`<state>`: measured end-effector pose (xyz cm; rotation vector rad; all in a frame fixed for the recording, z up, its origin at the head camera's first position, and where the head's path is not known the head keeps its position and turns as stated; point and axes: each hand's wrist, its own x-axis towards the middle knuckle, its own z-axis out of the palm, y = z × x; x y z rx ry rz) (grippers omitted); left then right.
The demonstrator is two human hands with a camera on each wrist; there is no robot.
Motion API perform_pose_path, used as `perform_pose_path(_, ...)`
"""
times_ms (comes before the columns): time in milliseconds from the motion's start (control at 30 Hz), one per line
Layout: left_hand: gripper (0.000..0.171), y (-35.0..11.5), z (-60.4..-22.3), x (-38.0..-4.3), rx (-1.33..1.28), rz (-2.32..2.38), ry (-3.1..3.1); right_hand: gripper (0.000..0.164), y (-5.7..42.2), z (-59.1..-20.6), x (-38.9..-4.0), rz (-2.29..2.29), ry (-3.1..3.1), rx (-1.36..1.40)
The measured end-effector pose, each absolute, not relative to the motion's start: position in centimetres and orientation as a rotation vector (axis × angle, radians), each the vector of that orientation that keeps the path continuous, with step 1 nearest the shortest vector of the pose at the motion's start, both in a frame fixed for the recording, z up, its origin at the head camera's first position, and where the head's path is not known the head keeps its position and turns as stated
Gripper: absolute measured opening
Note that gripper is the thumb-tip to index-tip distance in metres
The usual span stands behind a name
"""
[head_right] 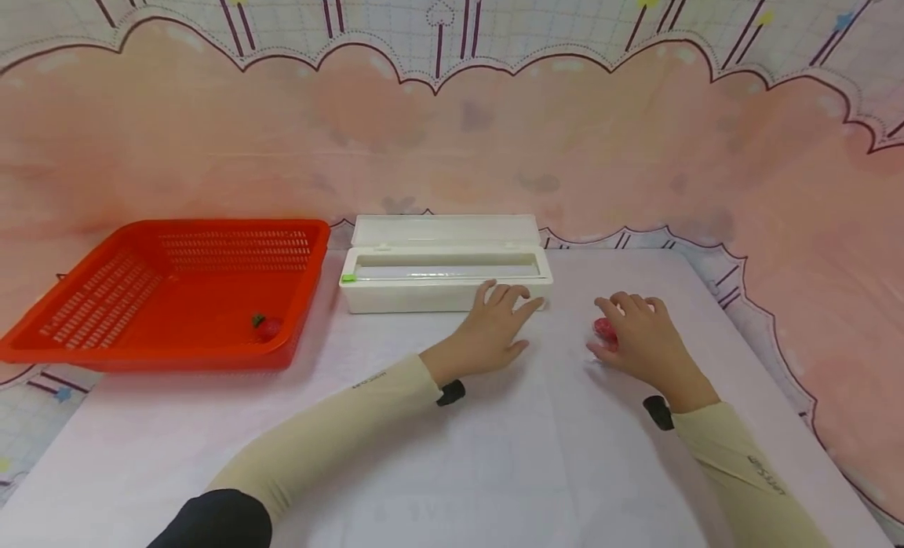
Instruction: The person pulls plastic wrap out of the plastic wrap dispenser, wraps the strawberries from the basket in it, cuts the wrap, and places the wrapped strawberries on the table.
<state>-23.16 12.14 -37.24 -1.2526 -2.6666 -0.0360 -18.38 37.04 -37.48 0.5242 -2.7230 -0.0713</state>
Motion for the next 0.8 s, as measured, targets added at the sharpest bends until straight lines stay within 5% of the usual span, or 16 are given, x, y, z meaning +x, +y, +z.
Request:
perform_pose_path(267, 0.064, 4.7, -36.7, -25.6, -0.889, -0.113, -2.634, 0.065, 32.4, -37.1, -21.7, -0.014, -2.545, 0.641)
perform_pose_path(567, 0.041, -0.7, -37.0, -28.5, -0.574, -0.128, -2.584, 0.037, 28.7, -37.4, -25.9, -0.025, -2.396, 0.625)
perform_pose_path(800, 0.029, -2.2, -37.3, -29.5, -0.552, 0.004, -2.622, 0.030, 27.4, -37.4, -28.1, -0.057, -2.422, 0.588)
